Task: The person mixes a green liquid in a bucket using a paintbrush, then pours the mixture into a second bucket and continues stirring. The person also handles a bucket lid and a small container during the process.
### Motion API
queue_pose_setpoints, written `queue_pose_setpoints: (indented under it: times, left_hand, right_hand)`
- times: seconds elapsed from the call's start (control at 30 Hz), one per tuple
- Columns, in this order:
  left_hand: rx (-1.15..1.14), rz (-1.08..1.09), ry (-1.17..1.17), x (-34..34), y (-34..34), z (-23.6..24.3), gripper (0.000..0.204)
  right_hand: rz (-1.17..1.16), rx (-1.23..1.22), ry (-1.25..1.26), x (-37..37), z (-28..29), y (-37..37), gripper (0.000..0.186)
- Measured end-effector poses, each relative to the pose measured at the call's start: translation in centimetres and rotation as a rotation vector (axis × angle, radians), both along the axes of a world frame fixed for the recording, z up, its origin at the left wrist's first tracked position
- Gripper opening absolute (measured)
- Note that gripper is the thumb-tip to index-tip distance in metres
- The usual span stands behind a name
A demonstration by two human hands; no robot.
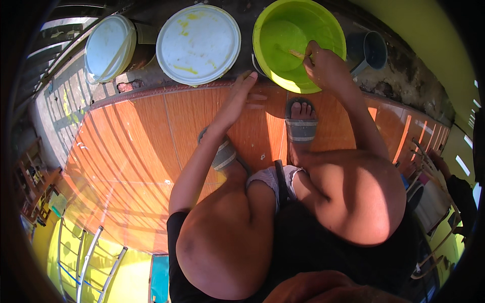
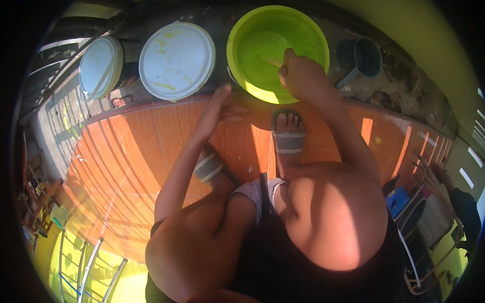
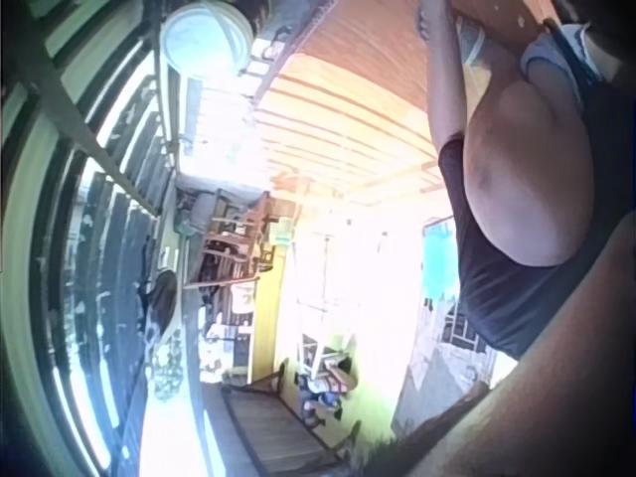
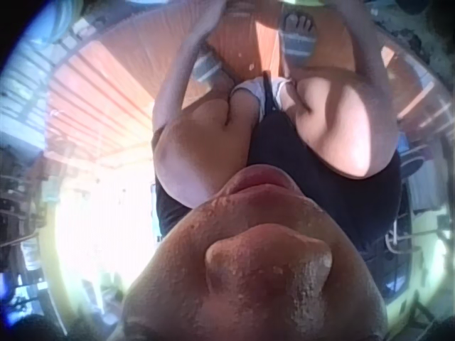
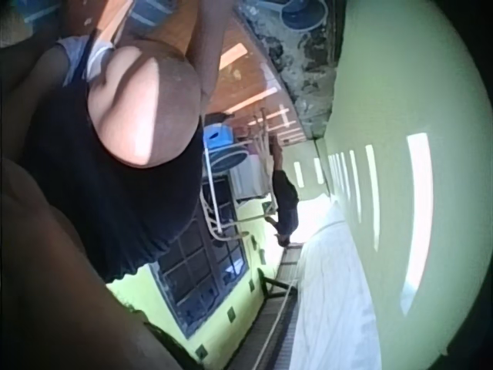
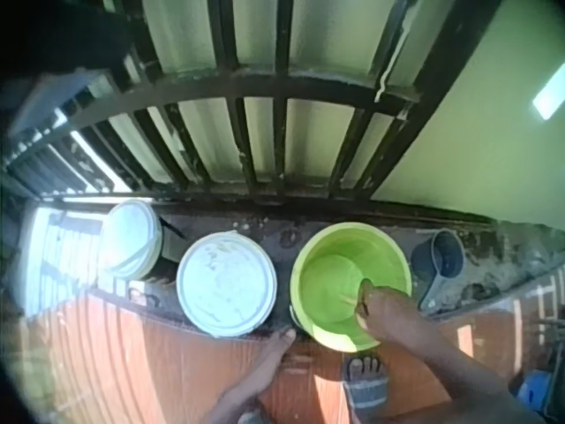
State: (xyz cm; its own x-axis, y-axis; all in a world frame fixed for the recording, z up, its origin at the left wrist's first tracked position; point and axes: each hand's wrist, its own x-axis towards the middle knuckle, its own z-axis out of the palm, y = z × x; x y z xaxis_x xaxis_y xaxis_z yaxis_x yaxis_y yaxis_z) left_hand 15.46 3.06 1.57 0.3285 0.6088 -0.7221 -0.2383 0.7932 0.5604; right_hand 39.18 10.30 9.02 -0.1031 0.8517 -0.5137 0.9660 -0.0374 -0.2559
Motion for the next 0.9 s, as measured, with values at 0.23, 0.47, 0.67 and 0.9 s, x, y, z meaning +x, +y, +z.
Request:
queue_pose_setpoints:
  times: [0.23,0.47,0.67,0.9]
  left_hand:
    - [0.028,-0.176,-0.308,1.9,4.8,-1.0,0.058]
    - [-0.010,-0.012,-0.360,5.1,2.7,-0.1,0.045]
    - [-0.132,-0.151,-0.505,10.1,-2.4,1.4,0.055]
    - [0.089,-0.369,-0.162,8.1,-1.7,-0.7,0.063]
  right_hand:
    - [0.057,0.098,0.015,0.4,-0.6,-1.9,0.027]
    - [0.023,0.051,-0.019,0.8,-0.7,-2.1,0.027]
    - [0.045,0.065,-0.050,2.3,-1.0,-1.3,0.030]
    - [-0.022,0.117,-0.087,3.0,-4.8,-1.0,0.032]
